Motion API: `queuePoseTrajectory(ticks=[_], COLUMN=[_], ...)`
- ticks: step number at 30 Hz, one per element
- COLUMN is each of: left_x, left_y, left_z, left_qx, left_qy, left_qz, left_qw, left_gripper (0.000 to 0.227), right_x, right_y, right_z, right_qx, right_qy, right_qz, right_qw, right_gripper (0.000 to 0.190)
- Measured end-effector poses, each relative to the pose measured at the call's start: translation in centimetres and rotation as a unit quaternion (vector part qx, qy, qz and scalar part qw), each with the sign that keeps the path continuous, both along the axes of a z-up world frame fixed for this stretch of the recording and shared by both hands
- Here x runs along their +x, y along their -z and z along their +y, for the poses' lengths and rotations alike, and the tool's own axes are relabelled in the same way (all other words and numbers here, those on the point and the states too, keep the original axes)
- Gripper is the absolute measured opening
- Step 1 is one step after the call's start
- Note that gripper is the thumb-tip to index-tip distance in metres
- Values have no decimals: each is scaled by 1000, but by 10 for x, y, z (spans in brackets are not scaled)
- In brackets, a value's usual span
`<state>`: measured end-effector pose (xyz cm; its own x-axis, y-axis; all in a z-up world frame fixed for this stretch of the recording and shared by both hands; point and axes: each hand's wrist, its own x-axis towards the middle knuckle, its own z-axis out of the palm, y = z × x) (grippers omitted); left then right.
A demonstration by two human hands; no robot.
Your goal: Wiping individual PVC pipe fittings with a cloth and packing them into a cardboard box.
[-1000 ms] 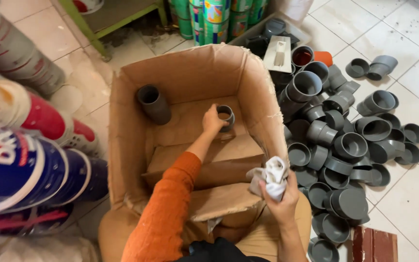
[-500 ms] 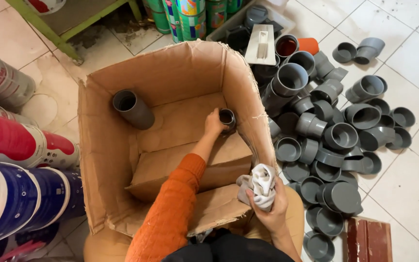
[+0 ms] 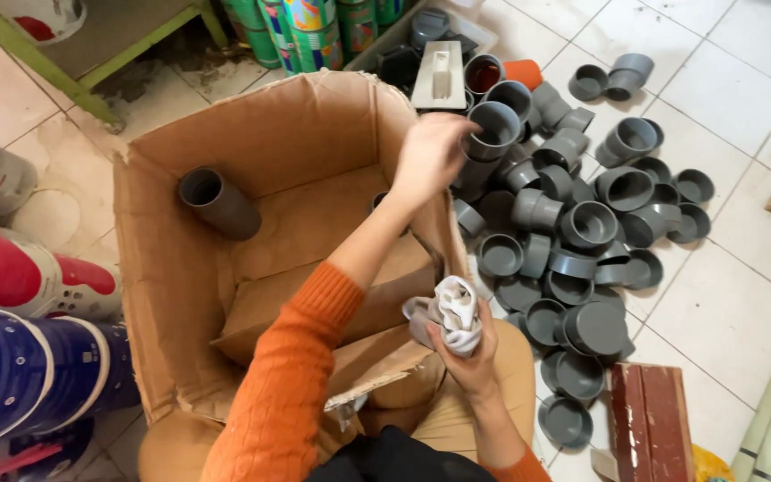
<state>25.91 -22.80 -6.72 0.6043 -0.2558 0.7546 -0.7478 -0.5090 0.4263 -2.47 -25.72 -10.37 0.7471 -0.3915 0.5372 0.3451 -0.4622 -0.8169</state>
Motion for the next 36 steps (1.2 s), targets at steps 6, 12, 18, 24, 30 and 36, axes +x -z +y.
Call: queuePoseTrajectory(ticks=[6,12,18,24,30,36], left_x=[52,54,60,6,-94,-195], left_y=[66,34,23,-60,-92,-73], left_z=[-100,-116,-106,-24,80,128], left_qx=[335,528,471,258,70,-2], left_qy=[-3,-29,-50,113,220,100], left_qz=[2,196,149,173,242,217], left_qw=[942,826,868,944,942,971], left_gripper=[30,27,27,15,26,14], right_x=[-23,-26,-23,-14,23,45], right_y=[25,51,23,21,-50,-97], right_z=[-11,-28,-33,-49,-49,24], right_qx=[258,365,440,157,464,-118], right_qy=[37,8,-52,191,198,16], right_qz=[72,50,24,10,-23,155], right_qw=[963,929,896,969,863,981], right_gripper=[59,73,80,49,45,56])
